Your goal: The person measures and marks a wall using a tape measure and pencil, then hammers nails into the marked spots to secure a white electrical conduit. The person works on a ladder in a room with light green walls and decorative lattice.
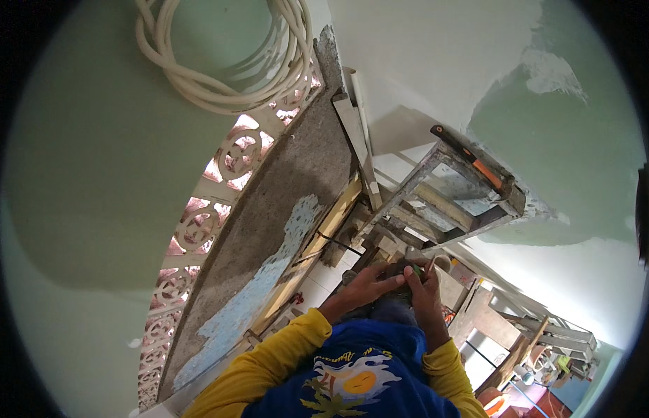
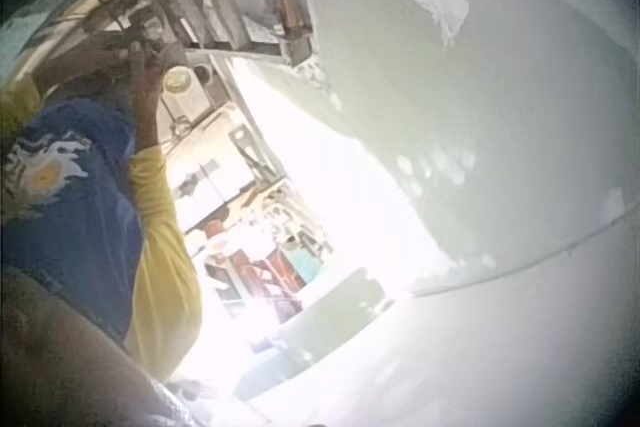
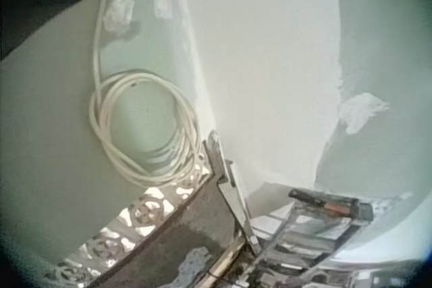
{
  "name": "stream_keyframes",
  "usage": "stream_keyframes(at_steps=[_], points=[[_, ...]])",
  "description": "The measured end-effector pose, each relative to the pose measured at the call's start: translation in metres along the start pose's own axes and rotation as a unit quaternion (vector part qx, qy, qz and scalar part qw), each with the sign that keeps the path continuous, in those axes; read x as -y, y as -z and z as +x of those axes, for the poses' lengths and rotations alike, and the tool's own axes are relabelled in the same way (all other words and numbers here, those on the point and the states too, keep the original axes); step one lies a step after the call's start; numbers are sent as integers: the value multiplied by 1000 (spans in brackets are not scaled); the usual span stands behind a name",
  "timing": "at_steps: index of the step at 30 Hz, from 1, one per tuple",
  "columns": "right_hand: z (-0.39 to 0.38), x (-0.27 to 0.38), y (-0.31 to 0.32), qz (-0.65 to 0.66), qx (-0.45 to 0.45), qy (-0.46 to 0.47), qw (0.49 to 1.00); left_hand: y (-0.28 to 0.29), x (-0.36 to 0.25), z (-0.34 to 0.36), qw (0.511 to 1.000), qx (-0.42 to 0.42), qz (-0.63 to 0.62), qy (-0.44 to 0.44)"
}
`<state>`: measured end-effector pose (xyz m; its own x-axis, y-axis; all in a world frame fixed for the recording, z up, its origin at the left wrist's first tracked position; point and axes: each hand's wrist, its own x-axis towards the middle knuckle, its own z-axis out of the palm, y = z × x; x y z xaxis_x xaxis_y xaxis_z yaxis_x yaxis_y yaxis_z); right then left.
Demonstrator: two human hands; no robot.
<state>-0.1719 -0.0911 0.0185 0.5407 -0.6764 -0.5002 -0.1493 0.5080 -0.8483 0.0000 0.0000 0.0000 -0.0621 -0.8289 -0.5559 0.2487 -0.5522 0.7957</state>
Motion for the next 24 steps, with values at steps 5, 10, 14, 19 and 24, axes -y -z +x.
stream_keyframes(at_steps=[5, 10, 14, 19, 24], points=[[-24, 21, -31, 141, -10, -64, 988, 12, 46, -20, 938, -36, -341, -42], [-19, -8, -45, -91, -15, 76, 993, 15, 39, -36, 770, 54, -613, -167], [-15, -8, -61, -271, 12, 255, 928, 16, 30, -41, 781, 24, -591, -200], [-7, 0, -72, -423, 44, 297, 855, 3, 4, -42, 783, -32, -586, -206], [2, 19, -72, -425, 87, 302, 849, 6, -7, -40, 775, -36, -584, -238]])
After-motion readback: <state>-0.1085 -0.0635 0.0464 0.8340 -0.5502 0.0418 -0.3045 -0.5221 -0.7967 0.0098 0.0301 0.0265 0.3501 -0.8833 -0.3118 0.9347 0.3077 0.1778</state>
